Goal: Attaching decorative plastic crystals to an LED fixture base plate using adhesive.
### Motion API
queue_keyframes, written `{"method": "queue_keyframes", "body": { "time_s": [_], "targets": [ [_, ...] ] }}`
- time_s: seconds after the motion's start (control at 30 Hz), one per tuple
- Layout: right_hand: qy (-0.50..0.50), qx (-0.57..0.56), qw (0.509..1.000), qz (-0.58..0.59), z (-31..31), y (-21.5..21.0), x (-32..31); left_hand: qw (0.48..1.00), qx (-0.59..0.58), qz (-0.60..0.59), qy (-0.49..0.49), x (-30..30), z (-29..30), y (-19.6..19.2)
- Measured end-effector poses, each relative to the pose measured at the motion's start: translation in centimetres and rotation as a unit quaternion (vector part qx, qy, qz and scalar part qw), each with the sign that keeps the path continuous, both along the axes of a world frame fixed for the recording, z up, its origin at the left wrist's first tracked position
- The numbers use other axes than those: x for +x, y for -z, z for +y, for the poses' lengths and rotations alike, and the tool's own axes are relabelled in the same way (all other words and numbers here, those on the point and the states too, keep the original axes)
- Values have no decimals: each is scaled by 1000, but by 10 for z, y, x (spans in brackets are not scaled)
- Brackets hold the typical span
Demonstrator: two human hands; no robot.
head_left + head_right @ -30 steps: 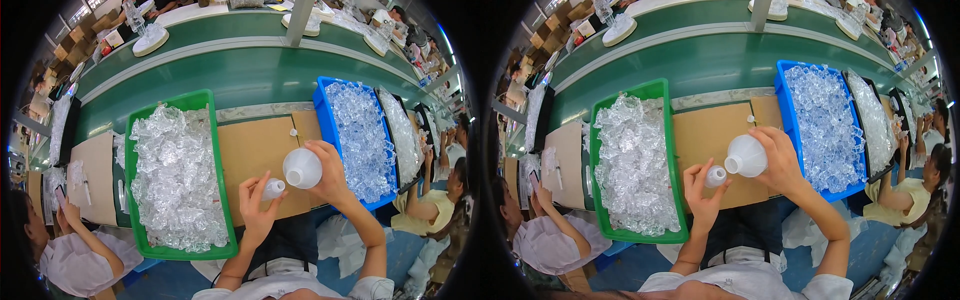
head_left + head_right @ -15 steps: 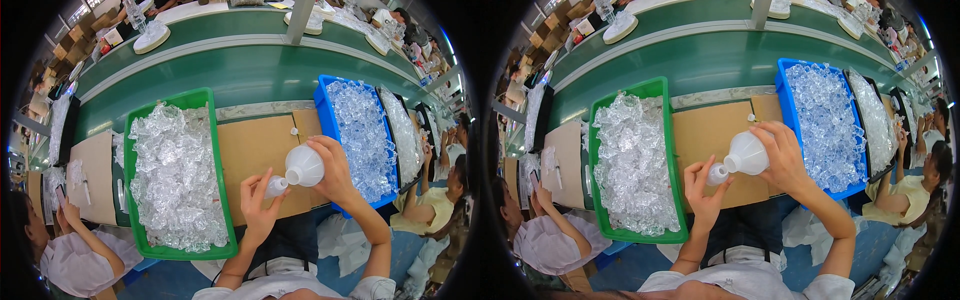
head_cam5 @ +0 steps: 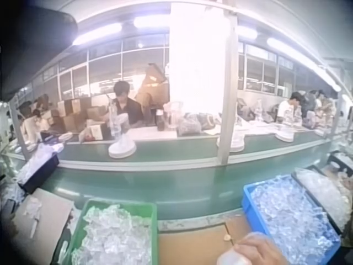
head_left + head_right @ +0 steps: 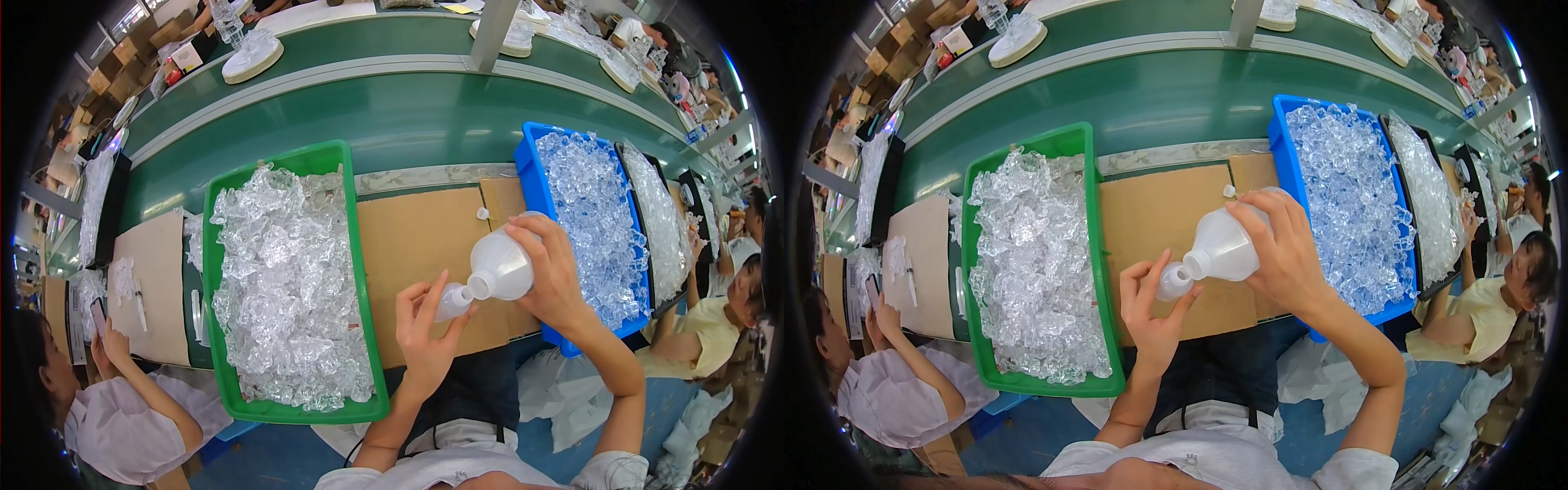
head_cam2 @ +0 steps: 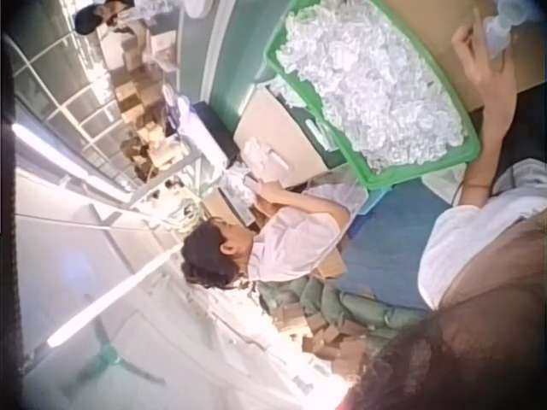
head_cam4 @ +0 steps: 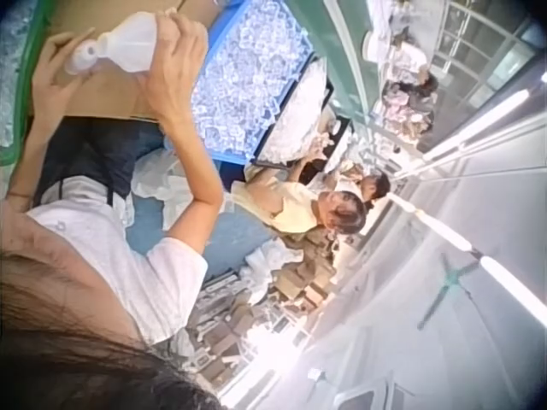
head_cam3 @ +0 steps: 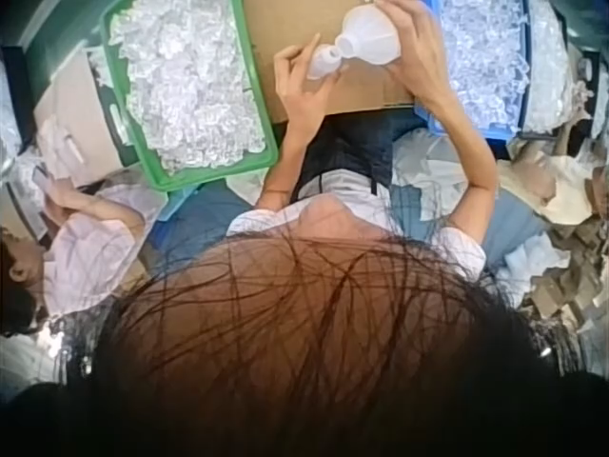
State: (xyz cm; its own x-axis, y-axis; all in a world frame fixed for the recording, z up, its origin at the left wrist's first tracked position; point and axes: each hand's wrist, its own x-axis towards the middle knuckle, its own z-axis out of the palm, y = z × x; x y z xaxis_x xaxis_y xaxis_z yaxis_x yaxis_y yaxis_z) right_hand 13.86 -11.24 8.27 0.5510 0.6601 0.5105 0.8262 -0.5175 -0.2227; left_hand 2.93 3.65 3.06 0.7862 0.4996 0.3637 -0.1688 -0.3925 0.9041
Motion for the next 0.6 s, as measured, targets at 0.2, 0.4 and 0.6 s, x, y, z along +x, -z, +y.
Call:
{"method": "queue_keyframes", "body": {
  "time_s": [0.2,0.4,0.6],
  "targets": [
    [-3,-12,1000,-5,1,-5,2,1000,2,0,-4,1,0,-1],
    [-5,-27,999,-20,2,-9,4,1000,-2,1,-6,1,1,-2],
    [-4,-34,999,-25,4,-13,5,1000,0,-2,-11,2,2,-4]
  ]
}}
